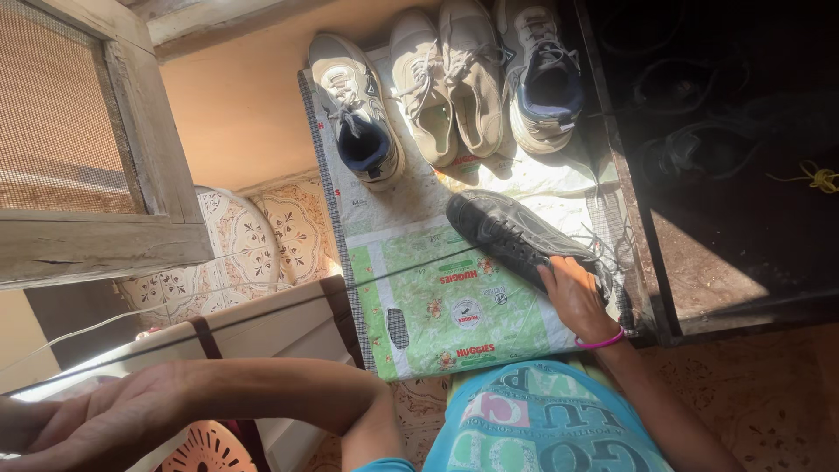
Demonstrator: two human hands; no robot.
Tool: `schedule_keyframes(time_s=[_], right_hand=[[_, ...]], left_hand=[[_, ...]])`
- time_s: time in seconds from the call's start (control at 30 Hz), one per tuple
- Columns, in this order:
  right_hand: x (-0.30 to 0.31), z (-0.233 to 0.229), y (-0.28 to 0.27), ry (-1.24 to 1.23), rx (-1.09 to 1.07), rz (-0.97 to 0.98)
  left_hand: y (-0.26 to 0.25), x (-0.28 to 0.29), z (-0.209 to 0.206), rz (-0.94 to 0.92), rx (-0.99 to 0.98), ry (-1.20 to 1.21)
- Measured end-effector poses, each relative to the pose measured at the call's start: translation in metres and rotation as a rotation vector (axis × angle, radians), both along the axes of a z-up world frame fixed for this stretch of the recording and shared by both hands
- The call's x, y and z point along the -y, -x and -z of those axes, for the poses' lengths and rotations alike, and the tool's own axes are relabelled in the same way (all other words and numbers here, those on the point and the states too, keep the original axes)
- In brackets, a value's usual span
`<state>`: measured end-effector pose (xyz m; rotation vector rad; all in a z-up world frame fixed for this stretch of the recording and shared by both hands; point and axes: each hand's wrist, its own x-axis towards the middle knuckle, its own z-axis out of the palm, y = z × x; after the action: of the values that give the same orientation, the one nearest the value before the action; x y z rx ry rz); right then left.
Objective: The person unlaces a black sneaker, removes the laces, and then relaces the same shoe. The person then moves to a black dress shoe, removes its laces, and begins relacing it. The task is performed one shoe at a time on a table.
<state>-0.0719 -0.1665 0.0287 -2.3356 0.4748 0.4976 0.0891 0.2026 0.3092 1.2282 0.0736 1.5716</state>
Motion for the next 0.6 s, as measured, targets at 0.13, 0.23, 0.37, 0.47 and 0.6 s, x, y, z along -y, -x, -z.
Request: schedule_keyframes(time_s=[0.13,0.23,0.37,0.47,0.6], right_hand=[[-0.004,-0.005,-0.003,0.02,0.23,-0.036],[-0.006,-0.013,-0.003,0.045,0.317,-0.037],[-0.012,-0.015,-0.009,-0.017,0.529,-0.051],[-0.018,-0.004,-0.015,-0.287,0.338,0.085],[-0.012,0.012,-0.018,-0.517,0.132,0.238]], left_hand=[[-0.004,-0.066,0.006,-0.043,-0.037,0.014],[-0.002,-0.068,0.053,0.025,-0.113,0.044],[0.021,0.015,0.16,0.57,-0.417,-0.178],[0.064,0.101,0.228,1.002,-0.967,-0.322],[0.104,0.172,0.273,0.923,-1.047,-0.814]])
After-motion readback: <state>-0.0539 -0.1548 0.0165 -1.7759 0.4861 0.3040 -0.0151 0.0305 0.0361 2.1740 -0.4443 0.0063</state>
